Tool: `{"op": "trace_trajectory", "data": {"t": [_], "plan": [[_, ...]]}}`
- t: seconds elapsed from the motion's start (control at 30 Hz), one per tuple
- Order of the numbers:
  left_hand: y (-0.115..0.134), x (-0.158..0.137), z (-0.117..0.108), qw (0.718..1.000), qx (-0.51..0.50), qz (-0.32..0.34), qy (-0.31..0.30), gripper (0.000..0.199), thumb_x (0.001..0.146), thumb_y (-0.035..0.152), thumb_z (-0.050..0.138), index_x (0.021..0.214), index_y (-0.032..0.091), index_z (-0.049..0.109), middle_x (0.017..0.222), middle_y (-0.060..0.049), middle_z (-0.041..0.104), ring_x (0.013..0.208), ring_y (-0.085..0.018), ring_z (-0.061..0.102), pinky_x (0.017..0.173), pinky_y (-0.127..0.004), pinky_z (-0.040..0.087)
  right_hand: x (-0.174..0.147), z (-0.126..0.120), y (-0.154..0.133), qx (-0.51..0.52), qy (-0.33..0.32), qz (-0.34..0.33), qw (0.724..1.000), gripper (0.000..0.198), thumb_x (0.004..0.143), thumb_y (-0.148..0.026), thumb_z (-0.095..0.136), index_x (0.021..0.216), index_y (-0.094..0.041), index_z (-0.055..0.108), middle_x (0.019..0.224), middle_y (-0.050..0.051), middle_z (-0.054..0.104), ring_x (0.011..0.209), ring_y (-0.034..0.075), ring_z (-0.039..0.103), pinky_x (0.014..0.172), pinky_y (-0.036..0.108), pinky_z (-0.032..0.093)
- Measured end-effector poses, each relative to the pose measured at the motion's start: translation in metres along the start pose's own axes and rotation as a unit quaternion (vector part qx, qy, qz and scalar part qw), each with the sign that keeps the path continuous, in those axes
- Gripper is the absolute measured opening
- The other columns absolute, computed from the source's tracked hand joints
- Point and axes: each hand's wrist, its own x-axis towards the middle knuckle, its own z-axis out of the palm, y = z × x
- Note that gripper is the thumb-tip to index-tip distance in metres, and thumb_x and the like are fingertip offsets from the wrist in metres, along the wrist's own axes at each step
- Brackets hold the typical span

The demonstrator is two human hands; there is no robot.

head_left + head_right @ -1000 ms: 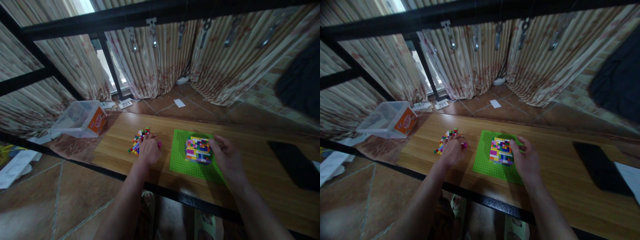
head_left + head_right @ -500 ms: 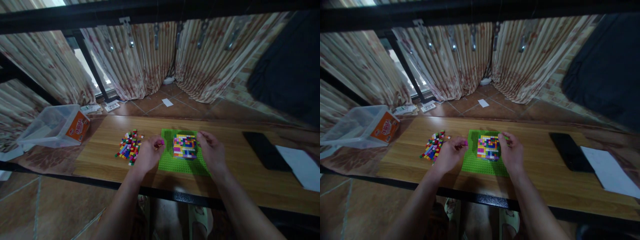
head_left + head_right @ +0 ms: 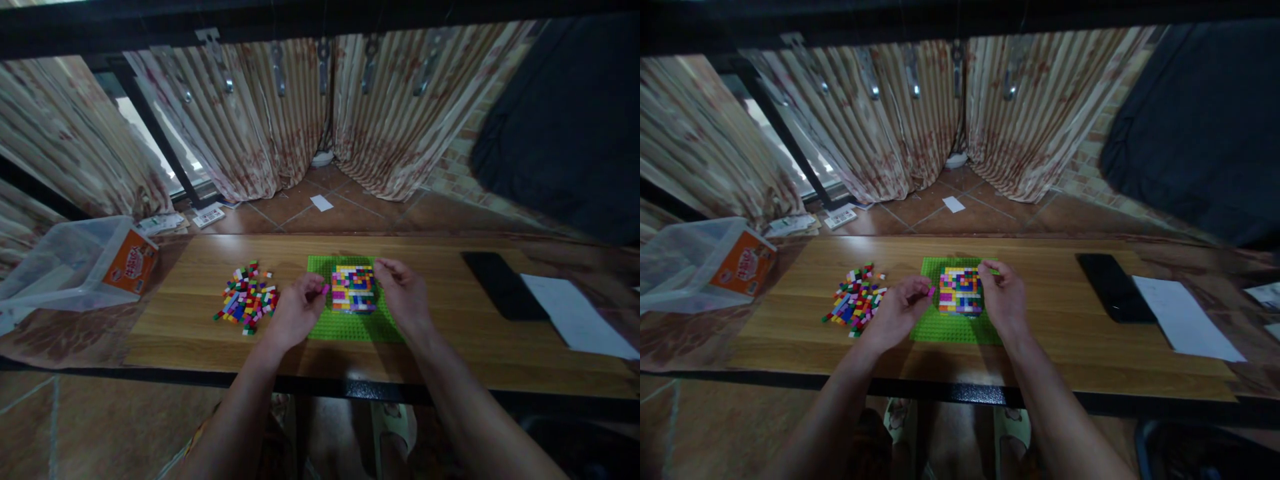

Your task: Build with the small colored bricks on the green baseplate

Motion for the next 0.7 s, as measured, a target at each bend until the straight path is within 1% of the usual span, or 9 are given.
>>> {"op": "trace_trajectory", "data": {"t": [0.07,0.17,0.3,0.43,0.57,0.63,0.7], "plan": [[0.001,0.001,-0.001,1.0,0.019,-0.002,-0.001,0.01,0.08,0.014,0.058,0.089,0.016,0.062,0.081,-0.002,0.066,0.075,-0.014,0.063,0.071,-0.025,0.05,0.0,0.0,-0.001,-0.006,-0.001,0.003,1.0,0.037,0.078,-0.051,0.064,0.093,-0.018,0.074,0.088,0.01,0.075,0.078,0.023,0.068,0.076,0.04,0.053],[0.004,0.002,-0.003,0.999,0.035,0.002,-0.024,0.006,0.083,0.017,0.057,0.083,0.015,0.062,0.076,-0.001,0.065,0.071,-0.013,0.062,0.067,-0.025,0.049,-0.001,0.0,-0.002,-0.018,0.0,-0.003,1.0,0.038,0.079,-0.051,0.063,0.092,-0.018,0.075,0.091,0.01,0.075,0.078,0.023,0.068,0.075,0.039,0.053],[0.006,0.001,-0.002,0.998,0.039,0.007,-0.053,0.011,0.086,0.022,0.056,0.086,0.016,0.065,0.079,-0.002,0.067,0.073,-0.014,0.061,0.068,-0.025,0.048,-0.001,0.0,-0.001,-0.02,-0.002,-0.012,1.0,0.037,0.079,-0.05,0.062,0.093,-0.018,0.075,0.091,0.01,0.075,0.076,0.022,0.068,0.073,0.036,0.052],[0.004,0.001,-0.001,0.995,0.068,0.022,-0.07,0.014,0.09,0.024,0.054,0.092,0.017,0.066,0.083,-0.002,0.068,0.075,-0.015,0.061,0.069,-0.026,0.049,0.0,0.0,0.001,-0.021,-0.007,-0.01,1.0,0.037,0.08,-0.049,0.062,0.095,-0.018,0.075,0.092,0.01,0.074,0.076,0.022,0.067,0.074,0.036,0.051],[0.005,0.0,0.002,0.989,0.128,0.05,-0.063,0.017,0.092,0.021,0.05,0.096,0.019,0.066,0.09,-0.003,0.07,0.082,-0.016,0.064,0.076,-0.028,0.05,0.0,0.0,-0.001,-0.027,-0.01,-0.013,0.999,0.037,0.08,-0.05,0.061,0.094,-0.019,0.075,0.093,0.01,0.074,0.077,0.022,0.067,0.075,0.037,0.051],[0.007,0.0,0.005,0.983,0.163,0.067,-0.05,0.017,0.092,0.018,0.05,0.096,0.02,0.066,0.094,-0.004,0.07,0.088,-0.017,0.065,0.081,-0.028,0.05,0.0,0.0,-0.002,-0.036,-0.005,-0.017,0.999,0.035,0.08,-0.049,0.061,0.092,-0.019,0.075,0.091,0.009,0.075,0.076,0.022,0.067,0.074,0.036,0.051],[0.01,0.0,0.008,0.977,0.194,0.077,-0.035,0.017,0.092,0.017,0.049,0.094,0.02,0.066,0.095,-0.005,0.07,0.089,-0.018,0.066,0.083,-0.029,0.051,0.0,0.0,-0.003,-0.037,-0.004,-0.022,0.999,0.034,0.08,-0.048,0.061,0.092,-0.02,0.076,0.091,0.009,0.075,0.075,0.022,0.067,0.074,0.037,0.052]]}}
